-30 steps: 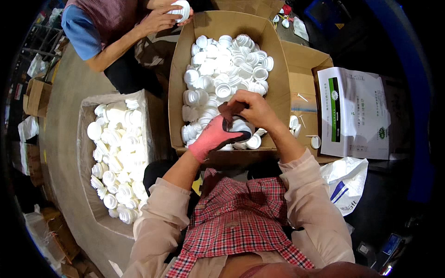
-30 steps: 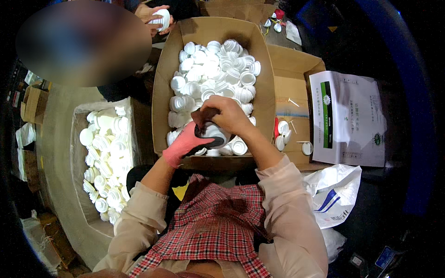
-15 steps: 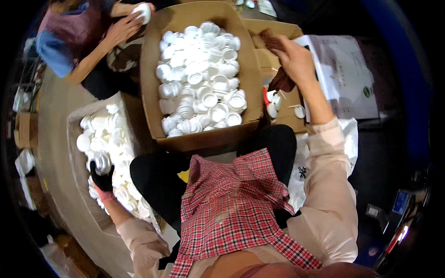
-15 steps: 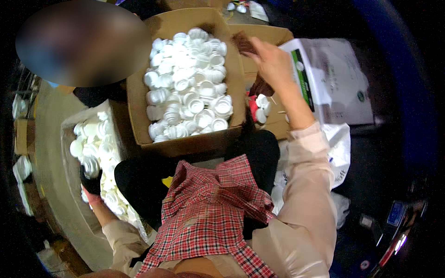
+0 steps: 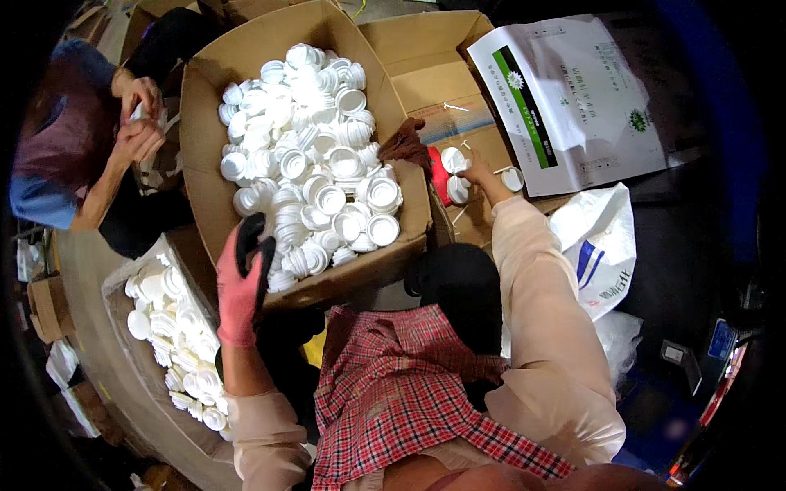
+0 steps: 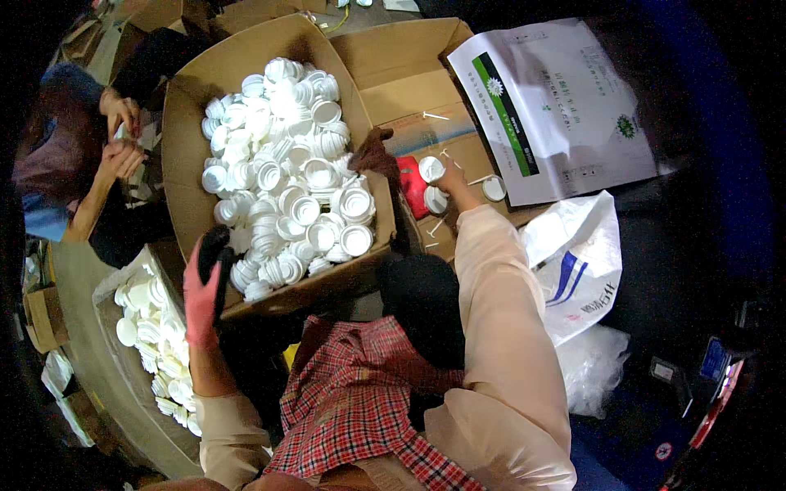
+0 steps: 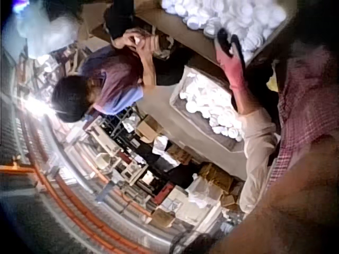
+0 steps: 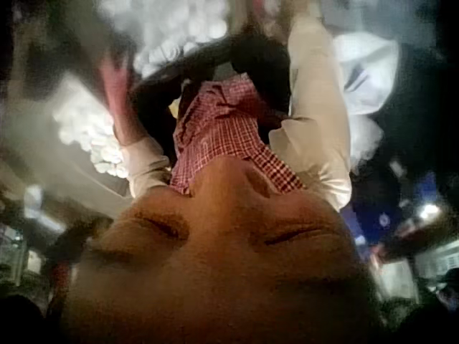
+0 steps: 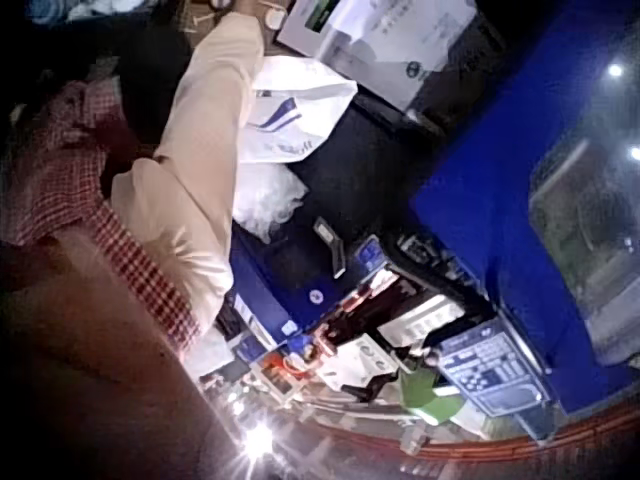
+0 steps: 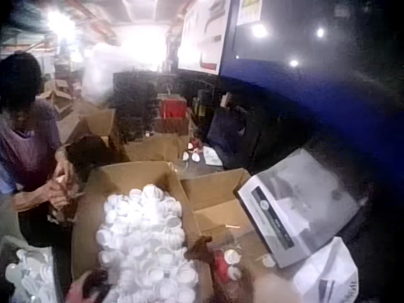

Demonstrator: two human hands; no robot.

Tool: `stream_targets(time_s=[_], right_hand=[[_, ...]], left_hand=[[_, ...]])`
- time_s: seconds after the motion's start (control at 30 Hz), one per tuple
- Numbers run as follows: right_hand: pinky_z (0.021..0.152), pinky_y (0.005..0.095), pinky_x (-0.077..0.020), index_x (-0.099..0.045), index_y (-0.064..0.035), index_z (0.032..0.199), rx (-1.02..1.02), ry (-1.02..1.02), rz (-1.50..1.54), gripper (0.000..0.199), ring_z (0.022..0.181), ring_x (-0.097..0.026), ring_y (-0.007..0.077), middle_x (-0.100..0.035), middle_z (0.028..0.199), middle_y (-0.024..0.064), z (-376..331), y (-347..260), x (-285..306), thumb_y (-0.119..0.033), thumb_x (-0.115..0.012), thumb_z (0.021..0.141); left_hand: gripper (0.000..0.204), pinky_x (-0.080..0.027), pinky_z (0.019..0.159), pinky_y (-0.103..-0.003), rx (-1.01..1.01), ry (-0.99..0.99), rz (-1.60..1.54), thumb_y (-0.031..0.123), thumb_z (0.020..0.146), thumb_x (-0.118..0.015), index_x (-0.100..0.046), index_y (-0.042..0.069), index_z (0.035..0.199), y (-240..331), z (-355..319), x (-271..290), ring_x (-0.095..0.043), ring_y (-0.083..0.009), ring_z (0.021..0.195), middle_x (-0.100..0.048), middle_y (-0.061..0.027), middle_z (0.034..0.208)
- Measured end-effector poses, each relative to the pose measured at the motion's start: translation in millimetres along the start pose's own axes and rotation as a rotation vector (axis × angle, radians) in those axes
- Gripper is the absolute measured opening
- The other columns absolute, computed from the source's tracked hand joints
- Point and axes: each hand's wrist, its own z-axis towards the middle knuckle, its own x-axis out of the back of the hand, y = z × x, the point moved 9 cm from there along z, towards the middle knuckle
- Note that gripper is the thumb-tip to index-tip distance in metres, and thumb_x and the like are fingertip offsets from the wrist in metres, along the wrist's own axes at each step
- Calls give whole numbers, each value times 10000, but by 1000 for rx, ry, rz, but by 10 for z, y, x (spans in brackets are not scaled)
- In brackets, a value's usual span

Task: The person picks white plastic cups and lids from a cardboard box, inserts a small white plastic piece into the lid, and places the assembled unit into a second container. The process is repeated continuously with both hands visible in the frame.

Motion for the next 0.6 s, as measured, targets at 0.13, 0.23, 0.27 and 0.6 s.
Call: stream_targets(time_s=[0.13,0.23,0.27,0.6], right_hand=[[1038,567,-356,-350,-272,1447,-230,-212,-136,934,1323,-360,458,-244,1495,293,10,194,-794,-416,-796,639],[1024,572,-363,-418,-254,1394,-212,-279,-243,812,1308,-355,483,-229,1487,295,166,120,-1051,-376,-759,667],[1015,572,-371,-465,-241,1358,-273,-277,-253,726,1293,-363,492,-253,1472,293,150,158,-1090,-351,-735,693],[739,448,-488,-660,-2,882,-145,226,260,138,792,-646,350,-629,905,201,279,862,-326,-93,-656,778]], left_hand=[[390,-451,938,-358,-10,-162,238,39,832,-642,-551,-25,1205,-76,104,-487,-599,-333,1051,-620,-182,1134],[416,-439,955,-361,71,-228,111,17,821,-647,-539,-19,1221,-52,157,-585,-579,-317,1079,-608,-175,1150],[416,-436,964,-341,50,-234,150,-12,821,-642,-538,-25,1224,-54,189,-626,-587,-279,1082,-617,-167,1149],[414,-440,948,-391,26,-197,123,86,826,-673,-556,-1,1213,-78,215,-617,-559,-360,1096,-597,-188,1166]])
